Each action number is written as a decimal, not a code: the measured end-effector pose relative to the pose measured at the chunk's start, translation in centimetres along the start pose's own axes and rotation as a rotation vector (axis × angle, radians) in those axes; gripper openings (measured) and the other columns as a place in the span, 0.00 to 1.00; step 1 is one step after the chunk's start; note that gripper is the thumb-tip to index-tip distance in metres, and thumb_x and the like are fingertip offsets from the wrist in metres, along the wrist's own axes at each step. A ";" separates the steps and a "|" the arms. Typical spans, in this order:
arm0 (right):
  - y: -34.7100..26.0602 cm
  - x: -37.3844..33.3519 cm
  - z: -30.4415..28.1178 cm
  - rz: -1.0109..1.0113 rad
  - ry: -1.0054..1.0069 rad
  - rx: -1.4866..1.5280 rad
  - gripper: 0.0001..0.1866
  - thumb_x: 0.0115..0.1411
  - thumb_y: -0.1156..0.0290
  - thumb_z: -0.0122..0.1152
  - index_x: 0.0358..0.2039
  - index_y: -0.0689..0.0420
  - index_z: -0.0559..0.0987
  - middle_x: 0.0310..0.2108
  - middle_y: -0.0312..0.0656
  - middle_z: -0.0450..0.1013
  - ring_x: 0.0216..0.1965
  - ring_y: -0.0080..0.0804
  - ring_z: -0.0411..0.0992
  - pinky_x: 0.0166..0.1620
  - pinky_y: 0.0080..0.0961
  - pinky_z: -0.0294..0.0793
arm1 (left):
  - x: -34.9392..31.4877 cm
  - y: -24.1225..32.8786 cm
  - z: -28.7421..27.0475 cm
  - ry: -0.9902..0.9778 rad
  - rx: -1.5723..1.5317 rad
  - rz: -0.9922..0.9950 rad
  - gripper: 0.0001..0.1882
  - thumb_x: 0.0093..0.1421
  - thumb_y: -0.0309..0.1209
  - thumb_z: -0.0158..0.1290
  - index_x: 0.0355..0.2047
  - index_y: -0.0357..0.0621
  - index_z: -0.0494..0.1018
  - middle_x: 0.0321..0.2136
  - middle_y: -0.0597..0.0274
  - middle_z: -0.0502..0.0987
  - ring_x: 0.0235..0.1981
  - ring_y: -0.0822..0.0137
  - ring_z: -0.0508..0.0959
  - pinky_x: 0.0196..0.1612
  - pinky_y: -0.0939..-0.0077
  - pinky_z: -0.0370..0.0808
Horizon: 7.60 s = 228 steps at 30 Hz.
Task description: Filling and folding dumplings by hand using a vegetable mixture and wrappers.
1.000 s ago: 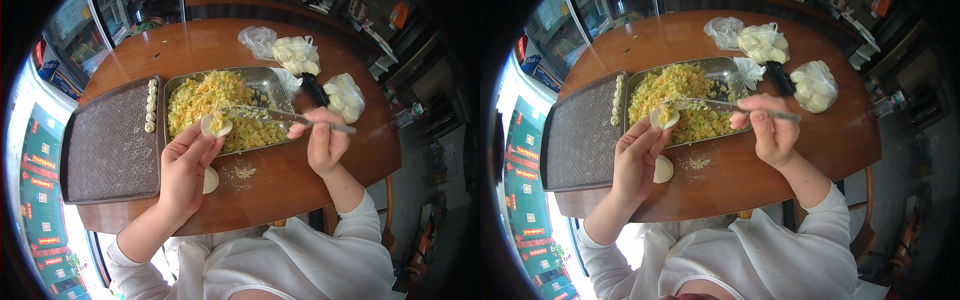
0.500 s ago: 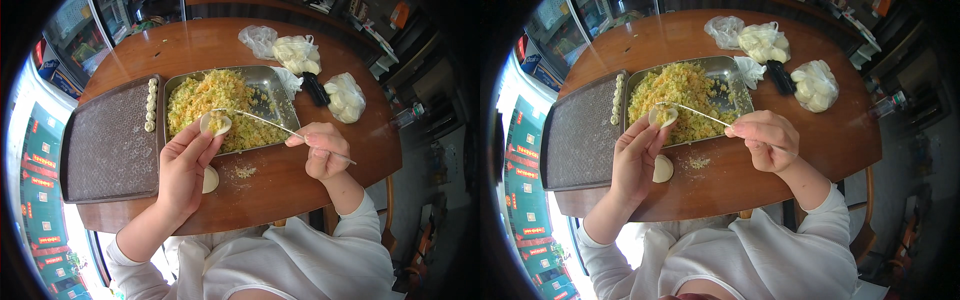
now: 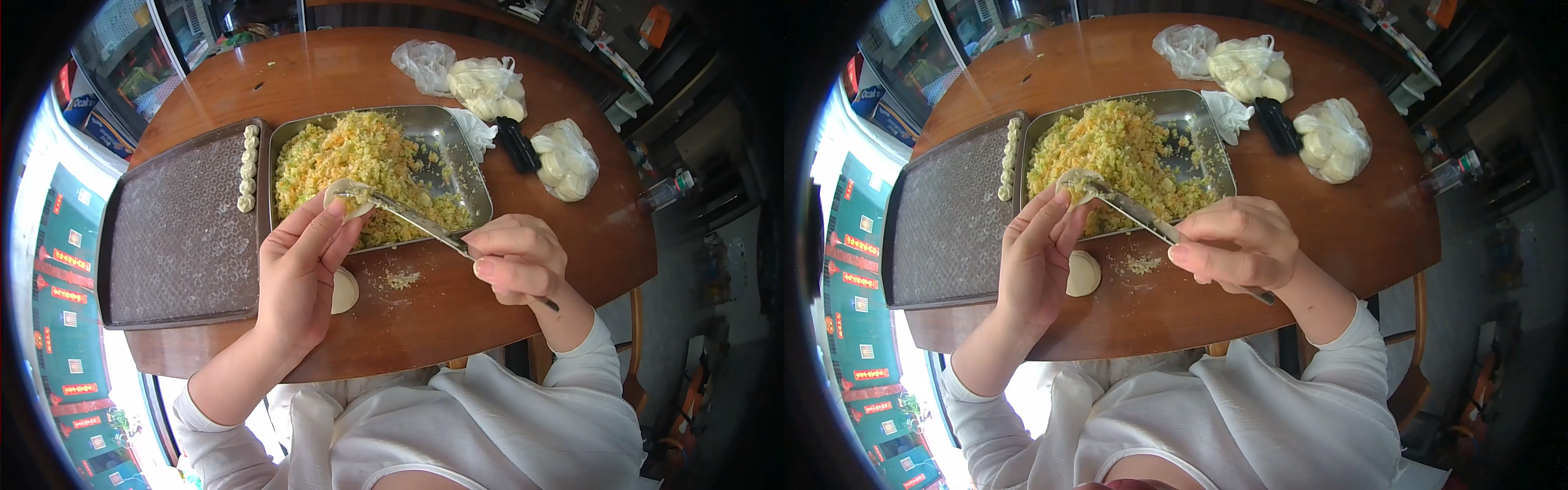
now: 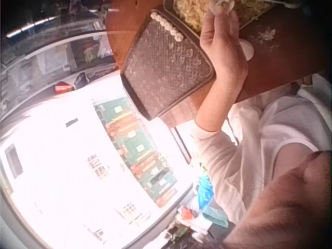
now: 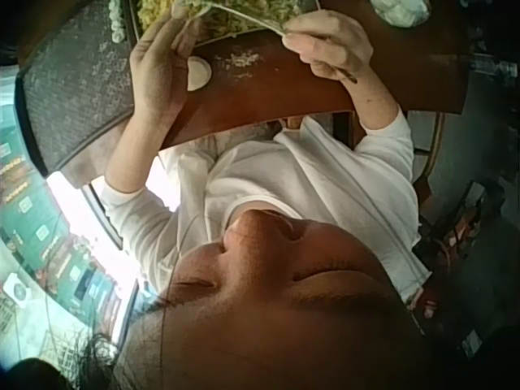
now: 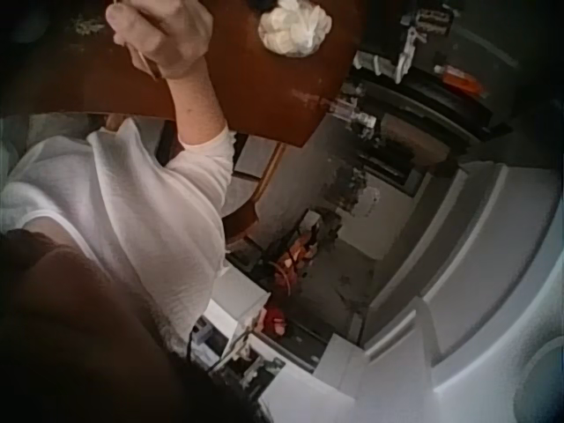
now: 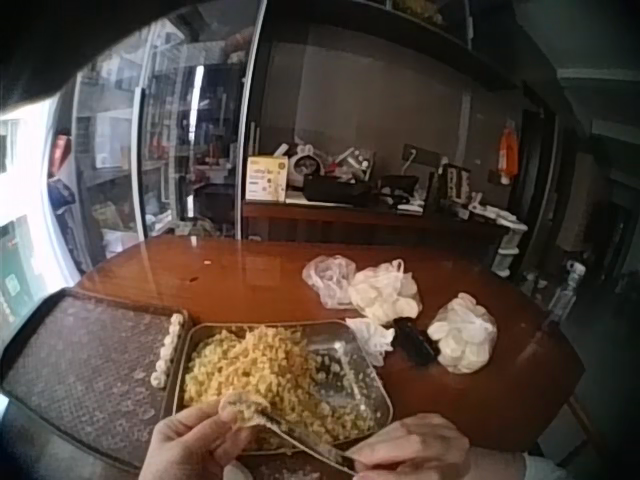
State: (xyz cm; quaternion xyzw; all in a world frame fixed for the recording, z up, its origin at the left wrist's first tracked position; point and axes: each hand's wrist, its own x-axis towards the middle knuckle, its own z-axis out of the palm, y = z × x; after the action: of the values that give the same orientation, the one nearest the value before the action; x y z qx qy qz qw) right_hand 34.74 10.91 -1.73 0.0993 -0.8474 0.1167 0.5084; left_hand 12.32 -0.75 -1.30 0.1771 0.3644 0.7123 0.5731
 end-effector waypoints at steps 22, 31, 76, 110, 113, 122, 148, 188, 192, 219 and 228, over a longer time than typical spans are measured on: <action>3.4 -0.7 -0.9 0.614 0.461 -0.150 0.10 0.71 0.71 0.49 0.42 0.63 0.76 0.28 0.37 0.76 0.27 0.16 0.71 0.27 0.14 0.68 | -0.1 -0.1 0.0 -0.021 0.067 -0.014 0.17 0.65 0.21 0.52 0.53 0.29 0.72 0.48 0.55 0.78 0.49 0.69 0.79 0.54 0.81 0.78; 5.9 -2.8 -0.3 1.090 0.547 0.171 0.10 0.71 0.67 0.52 0.41 0.59 0.76 0.22 0.31 0.69 0.24 0.14 0.65 0.27 0.12 0.62 | -0.6 0.0 0.4 -0.077 0.072 -0.038 0.19 0.65 0.20 0.48 0.56 0.27 0.69 0.50 0.53 0.77 0.49 0.69 0.79 0.55 0.79 0.78; -1.4 0.4 3.5 0.685 0.043 0.315 0.06 0.56 0.76 0.69 0.33 0.56 0.81 0.31 0.33 0.71 0.35 0.22 0.68 0.35 0.19 0.66 | -1.1 -1.1 0.3 -0.235 0.185 -0.276 0.15 0.64 0.25 0.56 0.51 0.37 0.76 0.45 0.59 0.81 0.45 0.72 0.80 0.50 0.81 0.79; -1.2 0.2 3.2 0.576 0.035 0.021 0.04 0.61 0.72 0.64 0.34 0.57 0.81 0.35 0.40 0.71 0.34 0.30 0.70 0.37 0.23 0.69 | -1.2 -0.7 0.8 -0.176 0.128 -0.197 0.17 0.66 0.29 0.56 0.53 0.35 0.74 0.47 0.58 0.79 0.46 0.72 0.79 0.51 0.80 0.79; -1.0 0.0 3.1 0.574 0.020 0.005 0.04 0.60 0.72 0.65 0.33 0.57 0.80 0.35 0.41 0.71 0.35 0.33 0.71 0.38 0.25 0.69 | -1.2 -0.8 0.9 -0.158 0.141 -0.197 0.17 0.65 0.28 0.57 0.53 0.36 0.75 0.46 0.59 0.80 0.46 0.73 0.79 0.49 0.81 0.79; -1.2 0.3 3.3 0.567 -0.021 -0.002 0.03 0.60 0.72 0.65 0.33 0.57 0.80 0.35 0.41 0.71 0.36 0.35 0.70 0.40 0.28 0.69 | -1.2 -0.9 0.7 -0.146 0.154 -0.189 0.17 0.63 0.26 0.58 0.53 0.37 0.75 0.45 0.60 0.80 0.45 0.73 0.80 0.48 0.81 0.79; -0.6 0.3 3.1 0.570 -0.045 -0.049 0.04 0.58 0.74 0.66 0.31 0.58 0.78 0.32 0.40 0.72 0.35 0.36 0.69 0.40 0.29 0.67 | -1.3 -1.1 0.5 -0.180 0.168 -0.176 0.17 0.64 0.25 0.55 0.53 0.37 0.74 0.46 0.59 0.79 0.46 0.72 0.80 0.47 0.83 0.81; -1.0 0.7 3.5 0.466 -0.061 -0.028 0.09 0.54 0.80 0.67 0.37 0.58 0.80 0.32 0.39 0.78 0.33 0.35 0.74 0.37 0.29 0.72 | -1.0 -2.1 0.0 -0.144 0.338 -0.078 0.13 0.63 0.24 0.58 0.47 0.33 0.78 0.39 0.60 0.82 0.37 0.77 0.80 0.41 0.84 0.79; -0.9 0.6 3.5 0.465 -0.068 -0.023 0.09 0.54 0.80 0.66 0.37 0.58 0.80 0.33 0.39 0.78 0.33 0.35 0.74 0.37 0.29 0.72 | -1.1 -2.2 -0.1 -0.147 0.351 -0.076 0.12 0.63 0.23 0.57 0.47 0.35 0.78 0.40 0.59 0.82 0.38 0.77 0.80 0.41 0.84 0.79; -1.0 0.7 3.4 0.512 -0.109 0.013 0.08 0.54 0.79 0.67 0.32 0.57 0.76 0.31 0.36 0.73 0.34 0.34 0.70 0.39 0.29 0.68 | -1.1 -2.1 0.0 -0.183 0.380 -0.039 0.14 0.61 0.23 0.59 0.48 0.32 0.78 0.36 0.60 0.83 0.35 0.77 0.80 0.41 0.84 0.77; -1.1 0.6 3.6 0.606 0.013 0.091 0.08 0.54 0.78 0.69 0.34 0.58 0.78 0.32 0.38 0.74 0.35 0.31 0.72 0.40 0.27 0.71 | -1.0 -2.2 -0.2 -0.203 0.380 -0.035 0.12 0.61 0.24 0.59 0.46 0.34 0.79 0.37 0.60 0.83 0.36 0.76 0.80 0.40 0.82 0.76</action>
State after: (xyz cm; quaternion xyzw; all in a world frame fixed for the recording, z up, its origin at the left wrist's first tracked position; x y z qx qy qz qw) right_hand 31.75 8.71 -2.75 -0.1360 -0.8290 0.3014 0.4511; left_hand 13.98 -1.61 -2.92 0.3463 0.4354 0.5992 0.5757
